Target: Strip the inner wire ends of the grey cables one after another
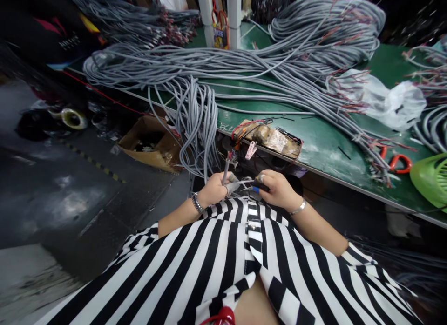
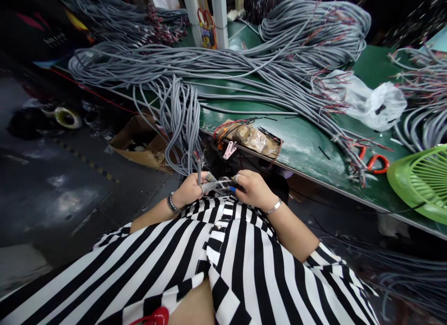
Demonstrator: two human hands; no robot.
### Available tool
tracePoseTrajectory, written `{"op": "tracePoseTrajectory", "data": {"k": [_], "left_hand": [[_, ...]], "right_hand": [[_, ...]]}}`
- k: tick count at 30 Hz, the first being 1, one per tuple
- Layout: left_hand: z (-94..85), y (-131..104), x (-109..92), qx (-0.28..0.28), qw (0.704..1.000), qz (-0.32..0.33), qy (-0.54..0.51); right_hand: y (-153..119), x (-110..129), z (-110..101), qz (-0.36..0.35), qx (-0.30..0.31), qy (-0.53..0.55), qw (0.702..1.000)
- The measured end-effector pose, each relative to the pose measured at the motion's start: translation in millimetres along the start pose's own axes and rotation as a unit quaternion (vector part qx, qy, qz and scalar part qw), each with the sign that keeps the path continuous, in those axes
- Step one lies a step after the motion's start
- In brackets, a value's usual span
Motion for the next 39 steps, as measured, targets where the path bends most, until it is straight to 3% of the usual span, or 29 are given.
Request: {"op": "tracePoseTrajectory", "data": {"k": [4, 7, 11, 14, 17, 19, 23, 24, 25, 27, 30, 32, 35, 37, 39], "left_hand": [[-2.6, -1, -5, -0.016, 1.000, 0.000, -0.017], [-4.3, -3, -6, -0.024, 0.999, 0.008, -0.031], [-4.0, -3, 1, -0.027, 0.999, 0.019, 0.001], [-1.8, 0, 6, -0.011, 0.999, 0.044, 0.024], [-0.7, 2, 8, 0.023, 0.995, 0.091, 0.033], [-0.8, 1, 10, 0.044, 0.994, 0.100, 0.017], [1.3, -2, 17, 0.035, 0.989, 0.058, -0.134], [2.5, -2, 19, 0.017, 0.982, 0.053, -0.181], [3.8, -2, 19, -0.003, 0.974, 0.050, -0.223], [5.4, -1, 20, -0.038, 0.961, 0.043, -0.272], [3.3, 1, 17, -0.071, 0.955, 0.035, -0.286], [-0.5, 1, 16, -0.086, 0.955, 0.040, -0.283], [-4.7, 0, 16, -0.088, 0.960, 0.049, -0.262], [-4.5, 0, 16, -0.071, 0.968, 0.055, -0.233], [-2.8, -1, 15, -0.055, 0.976, 0.060, -0.200]], "right_hand": [[-5, -4, 11, 0.006, 0.088, -0.069, 0.994], [-12, -12, 12, 0.084, 0.118, -0.106, 0.984], [-13, -13, -3, 0.192, 0.027, -0.038, 0.980], [0, -1, -12, 0.174, -0.027, 0.076, 0.982], [16, 8, -3, 0.167, -0.004, 0.160, 0.973], [22, 8, 12, 0.202, 0.026, 0.302, 0.931], [25, 7, 44, 0.272, 0.046, 0.617, 0.737], [25, 6, 48, 0.281, 0.049, 0.647, 0.707], [26, 5, 50, 0.287, 0.052, 0.654, 0.698], [27, 1, 47, 0.297, 0.057, 0.608, 0.734], [26, -5, 31, 0.304, 0.042, 0.414, 0.857], [23, -5, 16, 0.303, -0.006, 0.237, 0.923], [20, 2, -1, 0.265, -0.117, 0.091, 0.953], [23, 9, -4, 0.215, -0.153, 0.117, 0.957], [28, 14, 0, 0.173, -0.139, 0.182, 0.958]]}}
Point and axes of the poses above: each hand's wrist, its own y-axis towards the middle knuckle, its own z-axis out of the palm, x = y × z, the point moved 1 cm from there along y, towards the middle knuckle, and after that the axes turned 9 degrees about -z, right-handed, at the moved point
